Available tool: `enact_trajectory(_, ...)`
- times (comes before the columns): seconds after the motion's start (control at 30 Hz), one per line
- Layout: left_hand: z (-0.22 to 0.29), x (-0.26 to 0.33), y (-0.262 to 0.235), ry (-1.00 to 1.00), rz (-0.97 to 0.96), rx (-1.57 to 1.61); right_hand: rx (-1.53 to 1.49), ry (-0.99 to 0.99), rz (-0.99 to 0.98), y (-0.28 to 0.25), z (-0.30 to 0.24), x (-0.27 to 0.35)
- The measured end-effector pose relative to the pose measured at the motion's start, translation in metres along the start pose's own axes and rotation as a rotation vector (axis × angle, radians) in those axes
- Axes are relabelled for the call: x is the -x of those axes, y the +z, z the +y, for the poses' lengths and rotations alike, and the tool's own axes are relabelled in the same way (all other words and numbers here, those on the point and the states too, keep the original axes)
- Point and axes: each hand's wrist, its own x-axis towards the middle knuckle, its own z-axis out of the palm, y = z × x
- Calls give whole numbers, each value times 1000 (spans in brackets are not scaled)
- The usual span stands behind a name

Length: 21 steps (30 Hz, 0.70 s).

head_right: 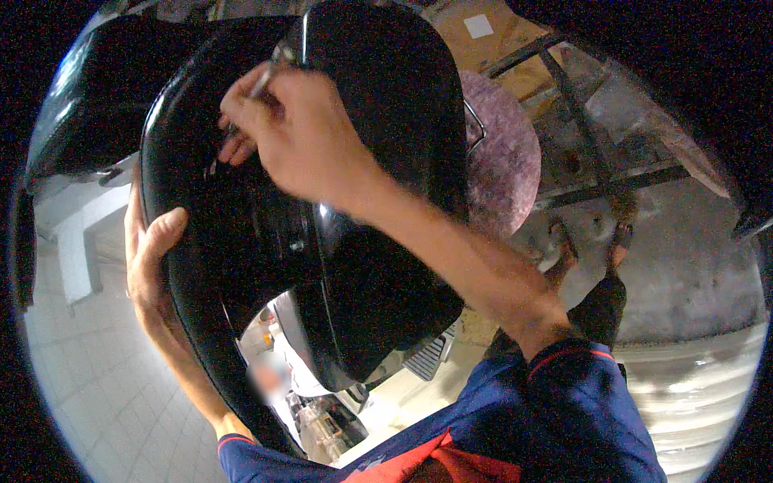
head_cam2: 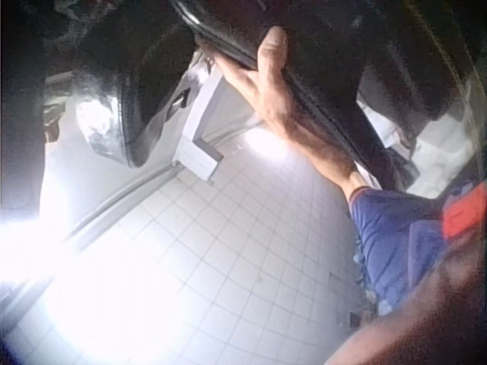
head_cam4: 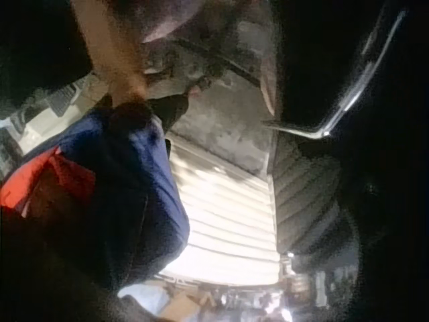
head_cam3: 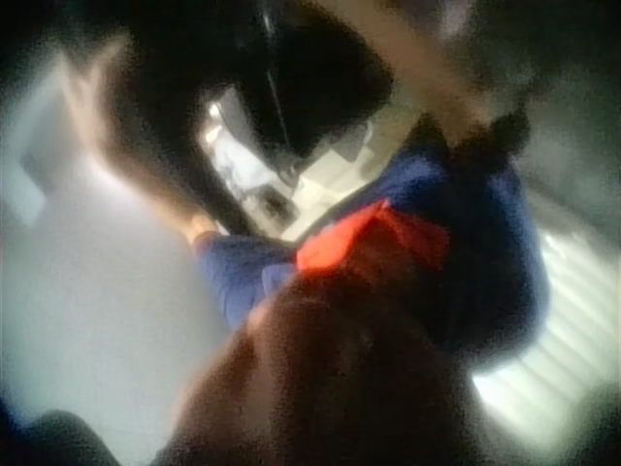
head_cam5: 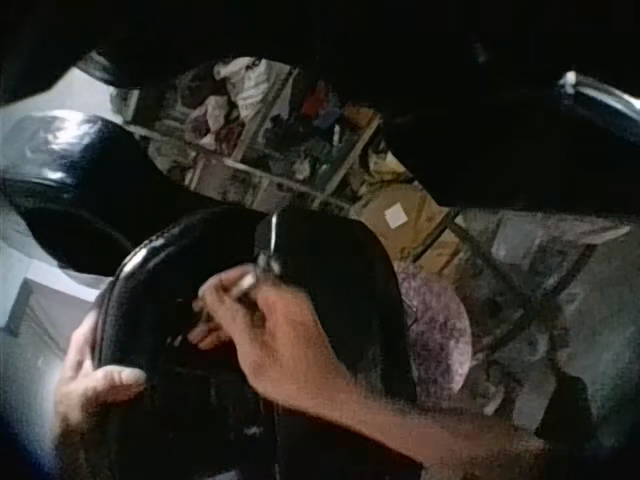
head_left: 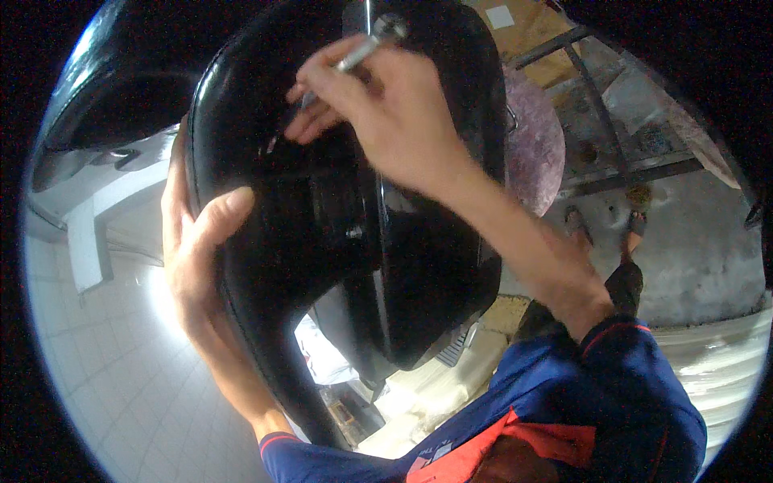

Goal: The person uses a wrench to tighten bolts on a black upholstered chair, securing the backrest to the frame. The chair is rotated to access different bolt locations during the process.

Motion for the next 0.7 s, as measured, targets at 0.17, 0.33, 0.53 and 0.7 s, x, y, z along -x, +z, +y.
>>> enact_trajectory(0.17,2,0,0,-34,-21,-10,246,-397,55,13,11,50)
enact_trajectory(0.33,5,-3,-10,-55,-31,-99,462,-569,-18,32,14,72)
enact_trajectory(0.53,1,0,-4,-41,18,-33,222,-109,42,20,-5,16)
enact_trajectory(0.7,-3,-2,-10,27,-12,-36,-41,-142,128,8,-2,2)
